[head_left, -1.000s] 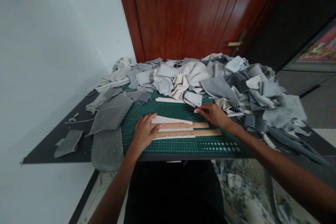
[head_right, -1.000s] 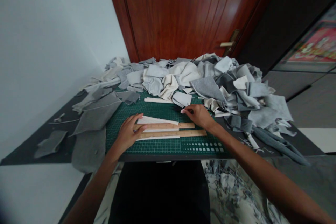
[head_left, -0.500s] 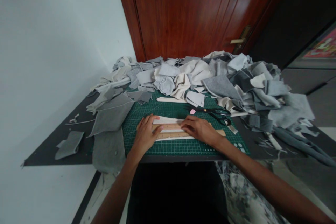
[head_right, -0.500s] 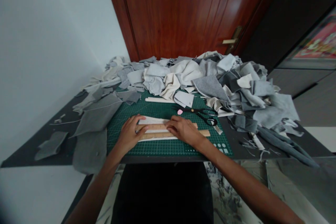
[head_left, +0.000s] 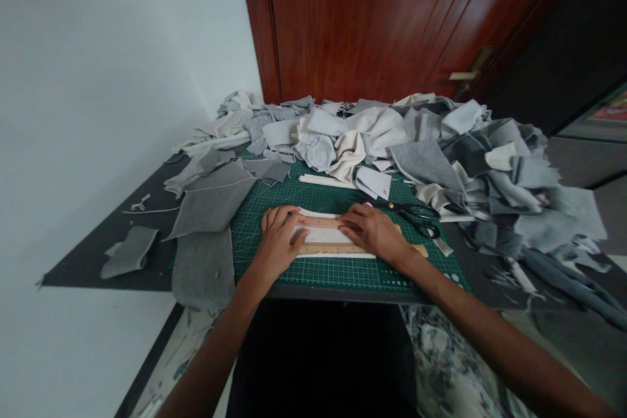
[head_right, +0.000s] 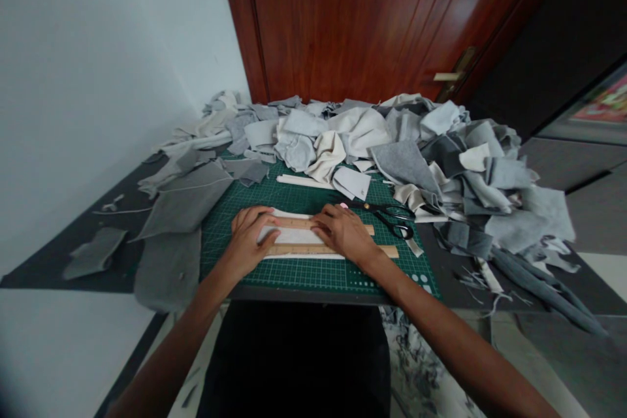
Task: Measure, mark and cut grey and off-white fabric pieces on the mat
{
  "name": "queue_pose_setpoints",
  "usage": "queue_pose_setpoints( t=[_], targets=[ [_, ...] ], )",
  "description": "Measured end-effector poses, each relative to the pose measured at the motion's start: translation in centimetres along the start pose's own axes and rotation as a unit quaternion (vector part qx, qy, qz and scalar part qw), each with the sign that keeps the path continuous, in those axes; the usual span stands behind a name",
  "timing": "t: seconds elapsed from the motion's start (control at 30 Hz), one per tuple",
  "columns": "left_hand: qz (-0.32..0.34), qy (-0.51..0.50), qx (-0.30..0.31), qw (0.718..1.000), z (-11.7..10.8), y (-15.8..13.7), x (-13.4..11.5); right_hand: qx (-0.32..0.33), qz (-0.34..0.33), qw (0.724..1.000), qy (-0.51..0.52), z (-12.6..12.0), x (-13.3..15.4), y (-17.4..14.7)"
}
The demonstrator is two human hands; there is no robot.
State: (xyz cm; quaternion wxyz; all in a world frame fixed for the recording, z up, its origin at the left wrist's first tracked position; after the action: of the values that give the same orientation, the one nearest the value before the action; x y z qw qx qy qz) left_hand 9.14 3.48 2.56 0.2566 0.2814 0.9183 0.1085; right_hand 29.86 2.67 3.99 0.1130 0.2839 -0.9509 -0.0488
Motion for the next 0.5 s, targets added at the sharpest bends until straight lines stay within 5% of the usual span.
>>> queue_pose_setpoints(
  t=[0.5],
  targets=[
    [-0.003, 0.006, 0.038, 0.999, 0.4, 0.2, -0.3, -0.029, 0.051, 0.998, 0.038, 0.4, -2.8, 2.5]
  ],
)
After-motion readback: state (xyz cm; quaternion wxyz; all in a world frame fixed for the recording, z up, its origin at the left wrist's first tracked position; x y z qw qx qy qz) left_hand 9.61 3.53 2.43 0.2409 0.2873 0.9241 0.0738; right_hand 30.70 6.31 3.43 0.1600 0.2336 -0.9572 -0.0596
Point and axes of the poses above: each hand's wrist, its own y-axis towards the middle knuckle, its own z-axis out of the palm, x = y × z, the point moved 7 cm from there along y, towards the middle knuckle, and after that the axes turned 10 degrees about x, right-handed, at the moved point
